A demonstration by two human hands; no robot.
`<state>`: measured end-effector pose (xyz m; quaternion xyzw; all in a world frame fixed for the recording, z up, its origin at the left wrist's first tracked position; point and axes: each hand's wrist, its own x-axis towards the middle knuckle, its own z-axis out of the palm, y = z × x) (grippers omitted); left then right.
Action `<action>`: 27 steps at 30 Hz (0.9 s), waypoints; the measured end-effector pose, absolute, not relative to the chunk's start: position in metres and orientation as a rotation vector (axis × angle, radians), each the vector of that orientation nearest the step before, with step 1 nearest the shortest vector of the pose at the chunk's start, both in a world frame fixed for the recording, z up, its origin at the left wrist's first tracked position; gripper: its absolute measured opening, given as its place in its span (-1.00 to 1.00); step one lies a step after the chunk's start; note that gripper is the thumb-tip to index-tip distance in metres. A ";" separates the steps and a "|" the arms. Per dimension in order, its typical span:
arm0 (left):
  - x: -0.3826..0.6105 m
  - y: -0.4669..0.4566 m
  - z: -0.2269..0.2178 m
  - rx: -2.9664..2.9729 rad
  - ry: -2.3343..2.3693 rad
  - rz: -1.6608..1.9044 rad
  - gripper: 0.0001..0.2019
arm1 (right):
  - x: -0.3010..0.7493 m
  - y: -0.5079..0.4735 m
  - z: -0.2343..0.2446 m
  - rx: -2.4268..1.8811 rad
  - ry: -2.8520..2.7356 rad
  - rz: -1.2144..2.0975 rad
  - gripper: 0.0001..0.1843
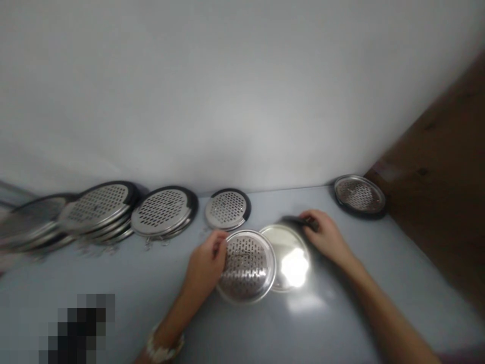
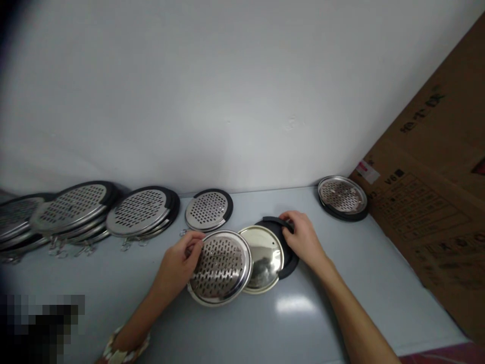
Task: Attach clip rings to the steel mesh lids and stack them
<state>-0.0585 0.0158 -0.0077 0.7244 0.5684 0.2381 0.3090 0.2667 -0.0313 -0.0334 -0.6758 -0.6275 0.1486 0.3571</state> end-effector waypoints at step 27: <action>-0.085 0.026 -0.002 2.438 1.508 0.449 -0.68 | 0.310 -0.037 -0.040 -2.108 -1.815 -0.133 -0.39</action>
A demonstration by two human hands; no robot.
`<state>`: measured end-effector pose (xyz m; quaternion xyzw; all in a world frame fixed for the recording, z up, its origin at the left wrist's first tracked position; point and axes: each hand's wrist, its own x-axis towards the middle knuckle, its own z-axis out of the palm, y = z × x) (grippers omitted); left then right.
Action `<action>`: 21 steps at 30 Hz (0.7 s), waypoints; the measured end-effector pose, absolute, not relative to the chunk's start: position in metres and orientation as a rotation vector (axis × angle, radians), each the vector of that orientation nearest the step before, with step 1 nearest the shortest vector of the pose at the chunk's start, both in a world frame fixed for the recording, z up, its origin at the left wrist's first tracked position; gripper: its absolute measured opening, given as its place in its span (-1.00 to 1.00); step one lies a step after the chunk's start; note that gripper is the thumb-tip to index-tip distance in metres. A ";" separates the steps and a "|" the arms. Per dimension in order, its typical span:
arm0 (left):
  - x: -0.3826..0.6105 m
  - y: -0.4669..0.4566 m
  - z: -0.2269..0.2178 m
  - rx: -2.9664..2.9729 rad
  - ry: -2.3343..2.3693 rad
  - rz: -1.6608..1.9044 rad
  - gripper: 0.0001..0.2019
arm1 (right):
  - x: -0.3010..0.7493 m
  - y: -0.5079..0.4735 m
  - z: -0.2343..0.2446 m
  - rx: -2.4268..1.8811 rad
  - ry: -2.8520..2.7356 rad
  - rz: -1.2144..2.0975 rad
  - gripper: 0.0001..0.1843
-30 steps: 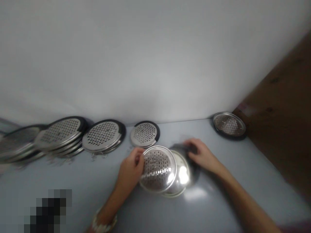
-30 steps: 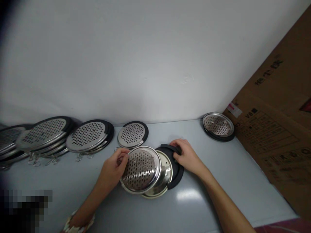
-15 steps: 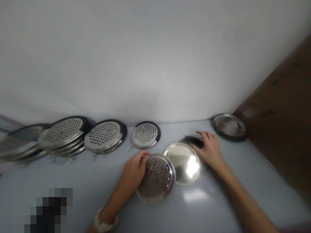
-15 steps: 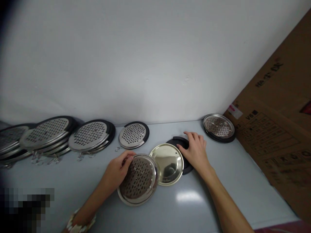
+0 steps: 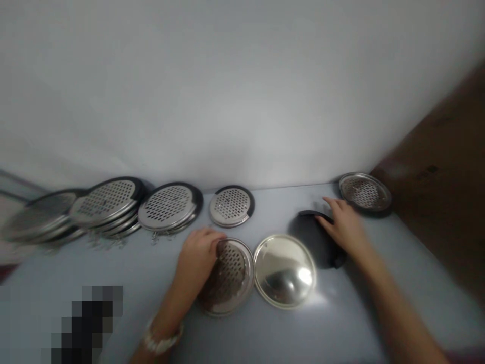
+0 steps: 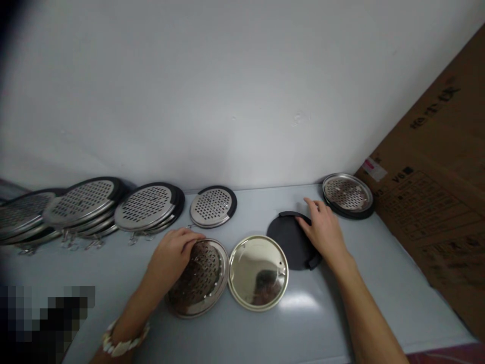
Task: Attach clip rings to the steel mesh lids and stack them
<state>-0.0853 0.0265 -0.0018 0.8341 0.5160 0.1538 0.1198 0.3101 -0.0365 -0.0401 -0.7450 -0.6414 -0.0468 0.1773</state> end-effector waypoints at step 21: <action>-0.088 0.010 0.016 2.405 1.138 0.129 -0.37 | 0.215 -0.052 -0.011 -1.581 -2.102 0.481 -0.89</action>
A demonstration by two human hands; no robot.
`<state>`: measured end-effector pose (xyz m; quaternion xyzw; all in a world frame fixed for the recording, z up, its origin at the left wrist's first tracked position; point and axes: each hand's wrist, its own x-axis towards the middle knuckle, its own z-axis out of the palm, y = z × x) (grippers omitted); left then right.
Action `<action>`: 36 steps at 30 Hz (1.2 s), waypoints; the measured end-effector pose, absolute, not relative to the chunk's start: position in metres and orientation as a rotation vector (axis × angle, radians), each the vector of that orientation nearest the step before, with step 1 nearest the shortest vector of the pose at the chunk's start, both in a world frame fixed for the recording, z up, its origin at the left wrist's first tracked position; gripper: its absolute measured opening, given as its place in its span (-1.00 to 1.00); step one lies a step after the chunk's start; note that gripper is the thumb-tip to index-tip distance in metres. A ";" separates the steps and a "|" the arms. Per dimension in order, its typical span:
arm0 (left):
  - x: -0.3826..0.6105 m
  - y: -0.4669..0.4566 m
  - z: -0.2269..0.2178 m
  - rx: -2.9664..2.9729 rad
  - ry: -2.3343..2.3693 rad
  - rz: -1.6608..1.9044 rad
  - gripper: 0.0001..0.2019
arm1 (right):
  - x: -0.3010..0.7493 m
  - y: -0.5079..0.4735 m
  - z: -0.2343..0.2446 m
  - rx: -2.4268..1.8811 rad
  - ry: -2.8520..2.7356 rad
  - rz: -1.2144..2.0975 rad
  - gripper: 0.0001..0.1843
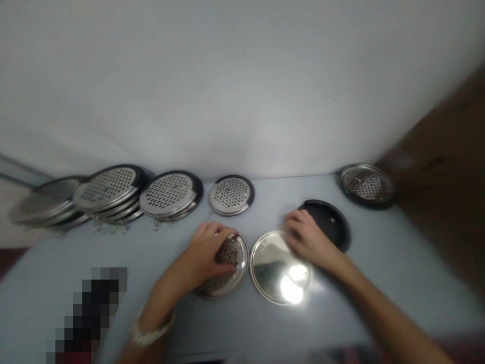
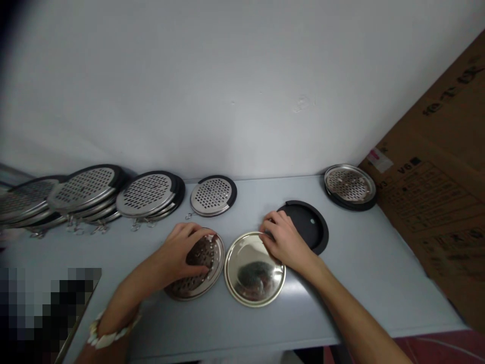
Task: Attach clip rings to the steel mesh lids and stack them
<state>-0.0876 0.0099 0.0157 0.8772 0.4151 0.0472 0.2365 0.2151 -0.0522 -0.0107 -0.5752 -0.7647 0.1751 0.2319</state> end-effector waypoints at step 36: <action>-0.105 0.035 0.087 2.381 1.254 0.122 -0.70 | 0.208 -0.051 -0.015 -1.672 -2.081 0.402 -0.84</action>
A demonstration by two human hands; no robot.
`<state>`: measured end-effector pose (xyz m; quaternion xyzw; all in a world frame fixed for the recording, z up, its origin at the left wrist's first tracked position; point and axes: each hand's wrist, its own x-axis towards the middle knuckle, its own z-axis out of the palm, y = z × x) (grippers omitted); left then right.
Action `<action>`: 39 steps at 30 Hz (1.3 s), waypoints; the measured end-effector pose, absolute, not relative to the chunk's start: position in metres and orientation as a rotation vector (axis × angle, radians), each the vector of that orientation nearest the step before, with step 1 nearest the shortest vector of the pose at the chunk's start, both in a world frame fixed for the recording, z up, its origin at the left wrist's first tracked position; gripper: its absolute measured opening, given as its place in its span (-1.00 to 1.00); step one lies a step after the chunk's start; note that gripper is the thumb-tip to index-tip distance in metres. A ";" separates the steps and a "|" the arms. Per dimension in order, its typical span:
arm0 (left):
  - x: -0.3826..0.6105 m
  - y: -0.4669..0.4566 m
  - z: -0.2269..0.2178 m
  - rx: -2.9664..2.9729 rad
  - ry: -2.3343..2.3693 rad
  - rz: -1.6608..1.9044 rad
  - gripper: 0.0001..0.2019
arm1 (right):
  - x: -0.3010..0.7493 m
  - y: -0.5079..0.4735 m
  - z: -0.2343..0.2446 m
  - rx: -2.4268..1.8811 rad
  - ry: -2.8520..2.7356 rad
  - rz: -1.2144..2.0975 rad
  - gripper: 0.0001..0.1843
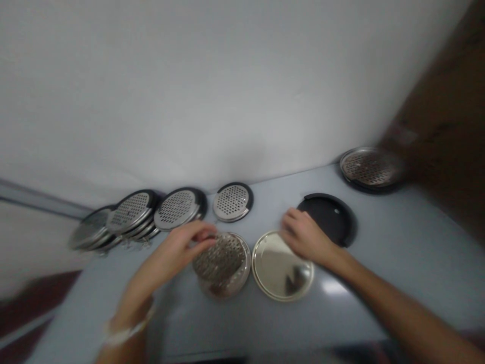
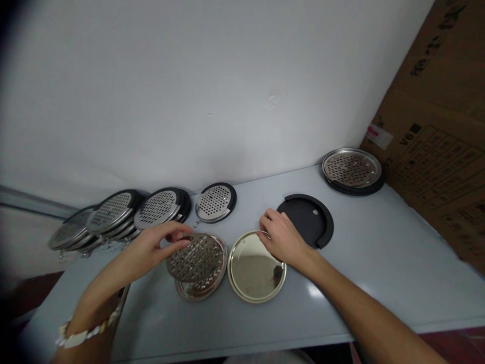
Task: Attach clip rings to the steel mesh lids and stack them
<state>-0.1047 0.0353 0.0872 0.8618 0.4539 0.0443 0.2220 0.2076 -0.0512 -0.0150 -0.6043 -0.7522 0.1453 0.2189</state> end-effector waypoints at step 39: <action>0.006 -0.006 0.071 2.006 0.962 0.396 -0.89 | 0.212 -0.046 -0.016 -1.583 -1.603 0.483 -0.76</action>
